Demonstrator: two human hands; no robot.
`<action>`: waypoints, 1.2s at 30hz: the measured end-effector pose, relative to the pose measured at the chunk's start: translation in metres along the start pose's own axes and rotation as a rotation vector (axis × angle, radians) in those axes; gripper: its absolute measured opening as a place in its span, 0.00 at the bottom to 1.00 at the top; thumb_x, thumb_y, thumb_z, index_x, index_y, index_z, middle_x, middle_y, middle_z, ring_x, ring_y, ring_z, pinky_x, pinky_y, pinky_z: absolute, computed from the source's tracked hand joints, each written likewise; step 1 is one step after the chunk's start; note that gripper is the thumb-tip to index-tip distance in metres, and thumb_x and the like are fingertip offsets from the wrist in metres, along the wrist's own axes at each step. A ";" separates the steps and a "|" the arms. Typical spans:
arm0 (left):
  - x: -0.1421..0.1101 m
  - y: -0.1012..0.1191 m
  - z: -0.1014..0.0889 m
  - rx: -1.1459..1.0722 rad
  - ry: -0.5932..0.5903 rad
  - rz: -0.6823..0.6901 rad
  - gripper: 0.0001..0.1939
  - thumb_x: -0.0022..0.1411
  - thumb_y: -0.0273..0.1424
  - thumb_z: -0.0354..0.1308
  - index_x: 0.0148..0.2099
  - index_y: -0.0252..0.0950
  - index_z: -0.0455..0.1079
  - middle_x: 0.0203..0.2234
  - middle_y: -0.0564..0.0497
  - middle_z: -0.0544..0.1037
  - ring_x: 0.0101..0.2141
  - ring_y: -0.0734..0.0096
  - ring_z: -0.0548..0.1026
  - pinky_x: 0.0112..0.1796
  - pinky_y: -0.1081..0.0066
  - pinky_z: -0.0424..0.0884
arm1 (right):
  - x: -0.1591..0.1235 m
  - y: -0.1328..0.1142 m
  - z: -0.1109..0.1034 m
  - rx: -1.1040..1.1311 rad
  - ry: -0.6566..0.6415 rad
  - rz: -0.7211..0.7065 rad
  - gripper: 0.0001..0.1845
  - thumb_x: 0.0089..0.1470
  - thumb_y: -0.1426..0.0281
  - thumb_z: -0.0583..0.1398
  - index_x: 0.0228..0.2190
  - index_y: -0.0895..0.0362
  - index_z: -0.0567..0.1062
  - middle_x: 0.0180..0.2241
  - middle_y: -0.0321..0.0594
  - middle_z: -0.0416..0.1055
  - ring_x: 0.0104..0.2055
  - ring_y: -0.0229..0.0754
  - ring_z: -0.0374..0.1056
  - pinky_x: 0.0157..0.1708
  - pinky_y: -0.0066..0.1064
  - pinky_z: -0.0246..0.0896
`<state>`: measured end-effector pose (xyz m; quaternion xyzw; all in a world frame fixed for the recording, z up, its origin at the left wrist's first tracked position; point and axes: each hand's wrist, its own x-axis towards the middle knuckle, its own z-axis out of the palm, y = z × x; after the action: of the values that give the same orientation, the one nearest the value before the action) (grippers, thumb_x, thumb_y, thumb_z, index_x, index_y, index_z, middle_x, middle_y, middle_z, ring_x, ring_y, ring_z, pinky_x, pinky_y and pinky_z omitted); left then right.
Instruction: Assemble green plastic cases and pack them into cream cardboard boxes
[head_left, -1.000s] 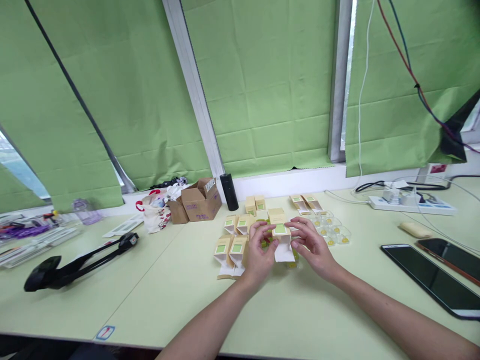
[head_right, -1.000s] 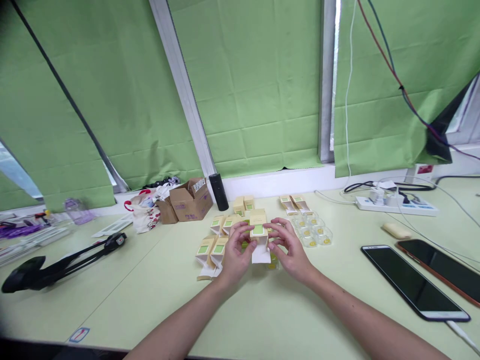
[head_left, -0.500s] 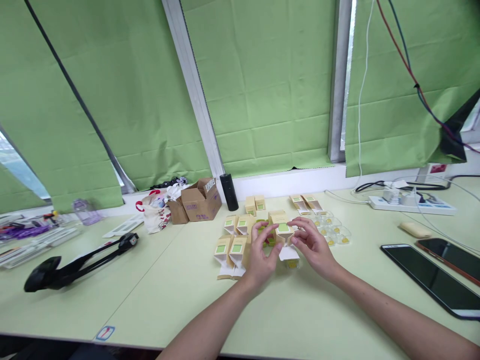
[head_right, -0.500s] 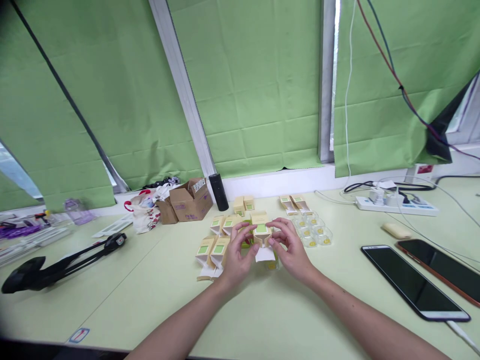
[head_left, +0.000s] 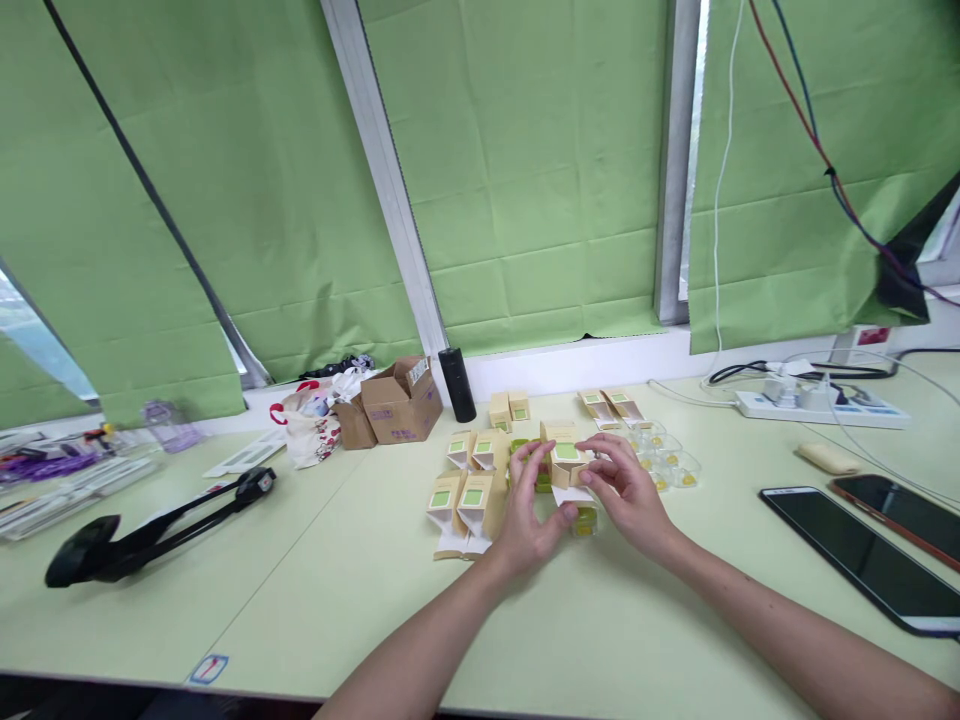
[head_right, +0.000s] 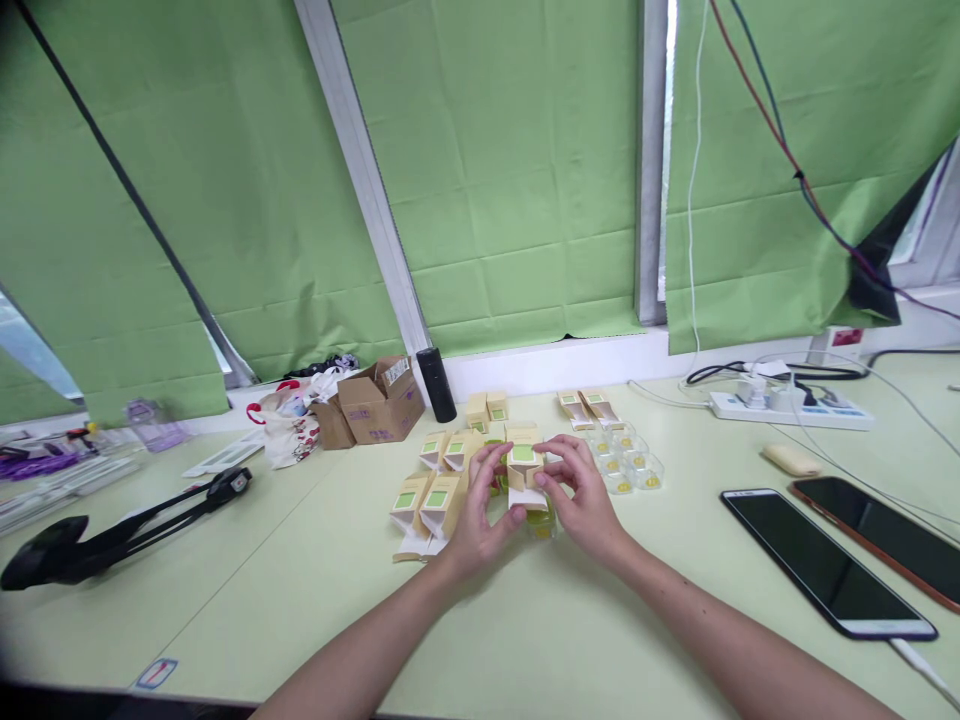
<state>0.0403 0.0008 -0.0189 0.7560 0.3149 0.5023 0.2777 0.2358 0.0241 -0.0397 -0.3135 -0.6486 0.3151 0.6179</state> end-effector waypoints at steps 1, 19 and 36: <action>0.000 0.001 0.000 -0.001 0.015 -0.003 0.39 0.67 0.56 0.61 0.73 0.47 0.59 0.66 0.40 0.58 0.66 0.46 0.61 0.66 0.48 0.61 | -0.001 0.000 0.000 -0.010 -0.006 -0.004 0.17 0.67 0.55 0.63 0.53 0.46 0.76 0.57 0.44 0.61 0.40 0.40 0.77 0.47 0.41 0.78; 0.002 -0.004 0.001 -0.116 0.135 -0.094 0.27 0.69 0.53 0.60 0.61 0.43 0.65 0.56 0.42 0.69 0.53 0.55 0.70 0.51 0.60 0.69 | -0.006 -0.006 -0.002 -0.013 -0.099 -0.035 0.19 0.68 0.53 0.61 0.55 0.45 0.78 0.57 0.47 0.61 0.43 0.44 0.76 0.51 0.46 0.78; 0.002 -0.003 0.003 -0.076 0.175 -0.071 0.23 0.70 0.51 0.60 0.57 0.43 0.66 0.53 0.44 0.70 0.49 0.58 0.71 0.50 0.60 0.69 | -0.007 -0.008 -0.001 -0.027 -0.119 -0.105 0.20 0.66 0.55 0.64 0.56 0.46 0.77 0.59 0.47 0.59 0.48 0.47 0.75 0.55 0.48 0.77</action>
<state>0.0427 0.0043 -0.0210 0.6864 0.3452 0.5677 0.2956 0.2370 0.0139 -0.0380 -0.2680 -0.7039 0.2915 0.5897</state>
